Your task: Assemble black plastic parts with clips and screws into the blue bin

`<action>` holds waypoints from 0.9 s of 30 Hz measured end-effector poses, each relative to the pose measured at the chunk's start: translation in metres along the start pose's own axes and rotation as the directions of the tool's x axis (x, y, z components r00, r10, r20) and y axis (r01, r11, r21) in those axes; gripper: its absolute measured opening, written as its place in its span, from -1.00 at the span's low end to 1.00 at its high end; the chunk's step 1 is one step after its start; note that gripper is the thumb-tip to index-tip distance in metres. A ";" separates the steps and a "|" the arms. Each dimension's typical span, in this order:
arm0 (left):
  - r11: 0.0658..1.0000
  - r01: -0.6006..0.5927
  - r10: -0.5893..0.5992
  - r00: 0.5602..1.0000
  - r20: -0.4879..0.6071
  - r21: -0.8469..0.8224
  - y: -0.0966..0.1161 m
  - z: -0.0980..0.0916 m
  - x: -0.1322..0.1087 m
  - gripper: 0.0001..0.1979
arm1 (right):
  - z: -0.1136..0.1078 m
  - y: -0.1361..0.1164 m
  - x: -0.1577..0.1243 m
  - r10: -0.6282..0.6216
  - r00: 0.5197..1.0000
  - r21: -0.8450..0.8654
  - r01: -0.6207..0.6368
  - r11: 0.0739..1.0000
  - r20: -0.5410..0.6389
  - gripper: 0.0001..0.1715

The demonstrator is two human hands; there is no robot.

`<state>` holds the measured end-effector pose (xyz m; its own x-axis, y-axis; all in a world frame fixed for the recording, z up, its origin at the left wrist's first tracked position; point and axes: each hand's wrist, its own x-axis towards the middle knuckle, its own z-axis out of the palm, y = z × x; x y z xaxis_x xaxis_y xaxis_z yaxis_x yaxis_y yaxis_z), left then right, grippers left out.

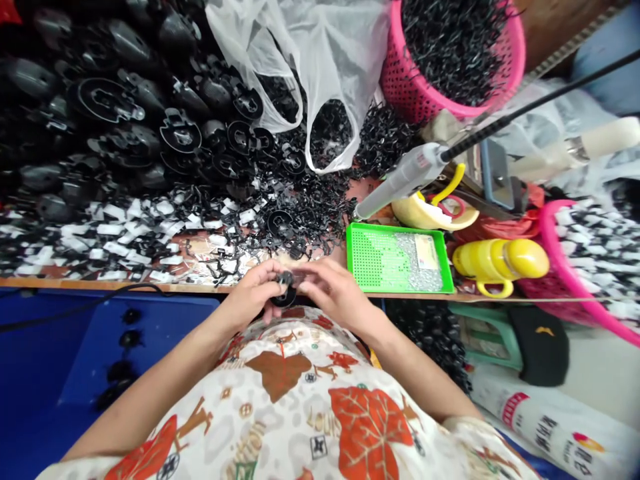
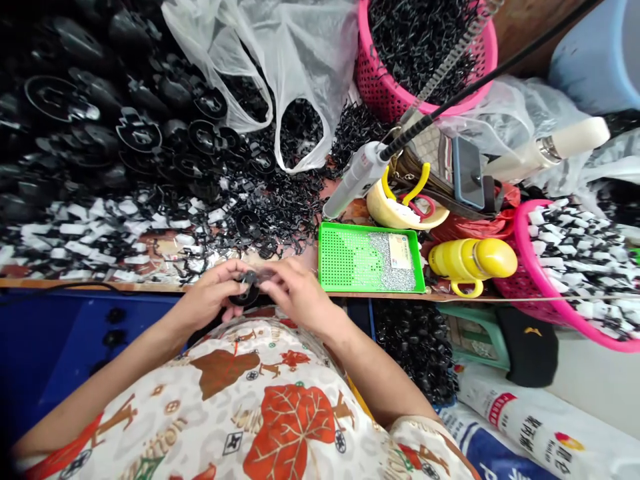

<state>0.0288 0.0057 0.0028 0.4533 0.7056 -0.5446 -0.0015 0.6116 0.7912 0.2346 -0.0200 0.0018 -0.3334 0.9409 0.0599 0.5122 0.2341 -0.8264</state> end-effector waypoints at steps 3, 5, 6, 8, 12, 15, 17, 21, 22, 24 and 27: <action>0.995 -0.100 0.099 0.995 0.010 0.026 0.004 0.011 0.029 -0.66 | -0.004 0.012 0.011 0.112 0.989 -0.244 -0.131 0.961 -0.091 -0.68; 0.978 -0.183 0.188 0.981 -0.054 0.098 0.007 0.014 0.054 -0.63 | 0.001 0.018 0.017 0.169 0.983 -0.363 -0.185 0.913 -0.074 -0.66; 0.960 -0.244 0.261 0.958 -0.117 0.139 0.008 0.014 0.066 -0.62 | 0.004 0.019 0.019 0.189 0.980 -0.397 -0.200 0.896 -0.066 -0.69; 0.930 -0.324 0.360 0.900 -0.245 0.175 0.013 0.012 0.085 -0.62 | 0.010 0.020 0.020 0.220 0.974 -0.419 -0.218 0.881 -0.046 -0.81; 0.943 -0.332 0.321 0.890 -0.323 0.022 0.030 0.003 0.088 -0.66 | 0.007 0.017 0.018 0.220 0.975 -0.300 -0.202 0.932 0.027 -0.94; 0.939 -0.336 0.298 0.900 -0.318 -0.073 0.040 -0.006 0.066 -0.65 | -0.002 0.014 0.019 0.106 0.993 -0.241 -0.092 0.966 0.045 -0.85; 0.924 -0.372 0.319 0.881 -0.349 -0.095 0.042 -0.013 0.047 -0.62 | -0.004 0.013 0.021 0.032 0.992 -0.283 0.005 0.959 0.124 -0.74; 0.922 -0.363 0.299 0.888 -0.349 -0.135 0.033 -0.028 0.010 -0.61 | 0.005 0.018 0.031 0.052 0.958 -0.450 0.085 0.889 0.283 -0.78; 0.929 -0.339 0.278 0.904 -0.326 -0.147 0.029 -0.030 0.003 -0.60 | 0.007 0.019 0.034 0.065 0.963 -0.459 0.064 0.886 0.261 -0.80; 0.946 -0.285 0.232 0.928 -0.292 -0.154 0.018 -0.031 -0.006 -0.58 | 0.011 0.020 0.038 0.057 0.988 -0.387 0.003 0.922 0.144 -0.85; 0.967 -0.233 0.196 0.937 -0.289 -0.101 0.001 -0.024 -0.008 -0.56 | 0.012 0.016 0.041 0.055 0.998 -0.143 -0.059 0.988 -0.028 -0.93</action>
<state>0.0041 0.0095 0.0014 0.1674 0.8842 -0.4360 -0.1971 0.4633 0.8640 0.2194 0.0197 -0.0162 -0.2826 0.9588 0.0295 0.6391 0.2111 -0.7396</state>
